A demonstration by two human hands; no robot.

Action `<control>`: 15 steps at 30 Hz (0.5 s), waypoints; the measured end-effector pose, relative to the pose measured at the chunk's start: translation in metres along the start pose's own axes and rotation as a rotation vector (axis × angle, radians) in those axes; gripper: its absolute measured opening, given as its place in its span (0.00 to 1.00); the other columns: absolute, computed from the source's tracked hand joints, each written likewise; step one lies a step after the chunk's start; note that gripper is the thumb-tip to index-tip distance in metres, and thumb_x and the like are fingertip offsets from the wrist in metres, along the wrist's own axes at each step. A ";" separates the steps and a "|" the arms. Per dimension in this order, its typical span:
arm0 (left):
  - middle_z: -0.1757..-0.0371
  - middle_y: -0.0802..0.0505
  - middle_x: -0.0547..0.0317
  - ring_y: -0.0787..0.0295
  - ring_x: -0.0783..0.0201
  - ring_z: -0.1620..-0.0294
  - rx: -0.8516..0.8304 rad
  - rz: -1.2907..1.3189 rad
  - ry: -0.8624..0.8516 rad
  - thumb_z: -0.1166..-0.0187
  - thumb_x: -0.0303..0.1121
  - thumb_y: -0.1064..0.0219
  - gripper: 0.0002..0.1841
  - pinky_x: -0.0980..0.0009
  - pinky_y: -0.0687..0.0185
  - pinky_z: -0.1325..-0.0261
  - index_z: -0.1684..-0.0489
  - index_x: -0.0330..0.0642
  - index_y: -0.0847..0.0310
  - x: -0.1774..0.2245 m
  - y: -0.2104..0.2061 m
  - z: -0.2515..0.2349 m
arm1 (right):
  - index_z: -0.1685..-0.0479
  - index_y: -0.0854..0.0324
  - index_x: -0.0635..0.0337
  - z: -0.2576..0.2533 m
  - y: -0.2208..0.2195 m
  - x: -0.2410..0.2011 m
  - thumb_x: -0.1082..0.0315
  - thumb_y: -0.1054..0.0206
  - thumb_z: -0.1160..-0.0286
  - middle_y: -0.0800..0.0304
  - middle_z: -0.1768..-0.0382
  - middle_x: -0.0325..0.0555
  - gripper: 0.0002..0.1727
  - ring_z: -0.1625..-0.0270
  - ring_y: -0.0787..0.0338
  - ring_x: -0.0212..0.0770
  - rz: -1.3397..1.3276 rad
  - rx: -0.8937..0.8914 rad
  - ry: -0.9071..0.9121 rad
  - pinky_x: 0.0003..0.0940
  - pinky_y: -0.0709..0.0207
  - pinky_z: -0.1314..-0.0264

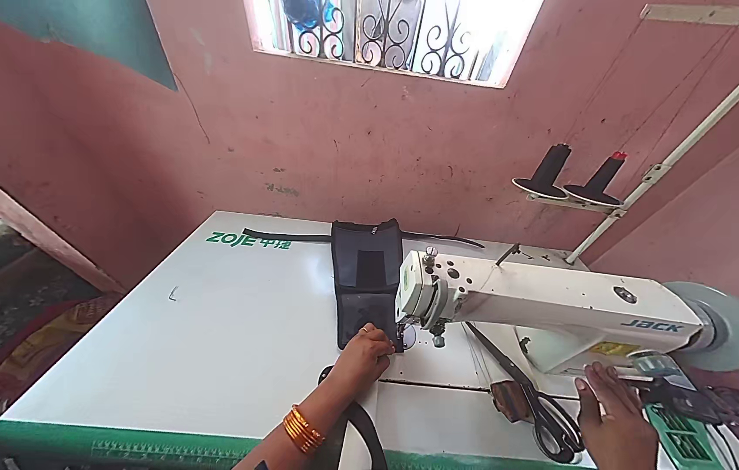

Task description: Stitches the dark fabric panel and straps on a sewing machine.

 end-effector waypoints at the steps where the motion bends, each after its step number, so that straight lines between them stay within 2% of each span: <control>1: 0.52 0.03 0.51 0.09 0.50 0.43 -0.001 -0.013 0.014 0.30 0.22 0.34 0.11 0.57 0.18 0.35 0.62 0.37 0.03 -0.002 -0.001 -0.005 | 0.41 0.17 0.85 0.004 0.001 -0.003 0.73 0.42 0.20 0.19 0.32 0.81 0.20 0.25 0.23 0.83 -0.027 0.013 0.008 0.76 0.44 0.17; 3: 0.50 0.03 0.50 0.10 0.49 0.42 -0.001 -0.029 0.035 0.27 0.24 0.34 0.10 0.57 0.20 0.33 0.61 0.37 0.04 -0.008 -0.001 -0.015 | 0.42 0.16 0.85 0.016 0.003 -0.011 0.74 0.40 0.22 0.18 0.34 0.81 0.19 0.27 0.21 0.82 -0.078 -0.006 0.022 0.72 0.38 0.19; 4: 0.49 0.03 0.49 0.10 0.48 0.41 -0.006 -0.035 0.057 0.25 0.25 0.35 0.10 0.56 0.20 0.32 0.60 0.37 0.04 -0.010 0.000 -0.020 | 0.44 0.16 0.85 0.021 0.004 -0.015 0.75 0.38 0.23 0.16 0.36 0.81 0.18 0.29 0.18 0.80 -0.091 -0.031 0.031 0.69 0.31 0.22; 6: 0.48 0.05 0.45 0.12 0.47 0.39 -0.026 -0.034 0.151 0.23 0.26 0.36 0.11 0.55 0.21 0.30 0.57 0.35 0.04 -0.013 0.002 -0.031 | 0.46 0.14 0.84 0.030 0.005 -0.022 0.80 0.38 0.26 0.13 0.40 0.80 0.15 0.35 0.12 0.76 -0.090 -0.167 0.031 0.62 0.22 0.28; 7: 0.47 0.06 0.42 0.12 0.46 0.37 -0.036 -0.045 0.218 0.22 0.27 0.36 0.12 0.54 0.22 0.29 0.56 0.34 0.05 -0.014 0.004 -0.035 | 0.46 0.14 0.83 0.032 0.005 -0.026 0.82 0.39 0.27 0.13 0.41 0.79 0.15 0.37 0.11 0.74 -0.073 -0.295 0.008 0.62 0.21 0.30; 10: 0.47 0.08 0.41 0.11 0.45 0.40 0.004 -0.121 0.369 0.21 0.28 0.36 0.12 0.52 0.20 0.31 0.54 0.35 0.06 -0.019 0.008 -0.041 | 0.40 0.15 0.79 0.036 0.000 -0.027 0.82 0.38 0.28 0.16 0.37 0.78 0.18 0.31 0.17 0.75 0.055 -0.719 -0.100 0.65 0.29 0.24; 12: 0.47 0.08 0.42 0.11 0.45 0.42 0.028 -0.158 0.444 0.21 0.29 0.36 0.13 0.51 0.18 0.33 0.50 0.37 0.06 -0.022 0.015 -0.037 | 0.35 0.18 0.78 0.031 -0.001 -0.022 0.80 0.34 0.30 0.15 0.38 0.77 0.22 0.32 0.17 0.75 0.103 -0.822 -0.158 0.67 0.29 0.26; 13: 0.46 0.08 0.43 0.11 0.45 0.42 0.025 -0.166 0.487 0.20 0.30 0.36 0.13 0.50 0.18 0.34 0.48 0.38 0.06 -0.023 0.020 -0.032 | 0.33 0.21 0.78 0.028 0.001 -0.018 0.78 0.31 0.32 0.13 0.42 0.76 0.25 0.37 0.13 0.73 0.082 -0.827 -0.203 0.67 0.25 0.32; 14: 0.46 0.09 0.44 0.11 0.46 0.42 0.013 -0.170 0.534 0.19 0.31 0.37 0.14 0.50 0.18 0.35 0.46 0.40 0.06 -0.023 0.025 -0.025 | 0.36 0.23 0.78 0.029 0.003 -0.012 0.78 0.28 0.38 0.11 0.50 0.72 0.26 0.46 0.10 0.68 -0.020 -0.783 -0.264 0.64 0.21 0.41; 15: 0.46 0.08 0.44 0.10 0.46 0.43 0.008 -0.176 0.568 0.19 0.32 0.37 0.14 0.49 0.18 0.37 0.44 0.42 0.07 -0.022 0.029 -0.019 | 0.40 0.25 0.80 0.032 0.006 -0.007 0.80 0.28 0.43 0.10 0.57 0.65 0.27 0.55 0.09 0.58 -0.202 -0.708 -0.345 0.56 0.18 0.49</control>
Point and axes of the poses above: each hand's wrist, its own z-axis away from the middle knuckle, its own y-axis out of the back of the hand, x = y × z, the point moved 4 cm from there along -z, towards the middle knuckle
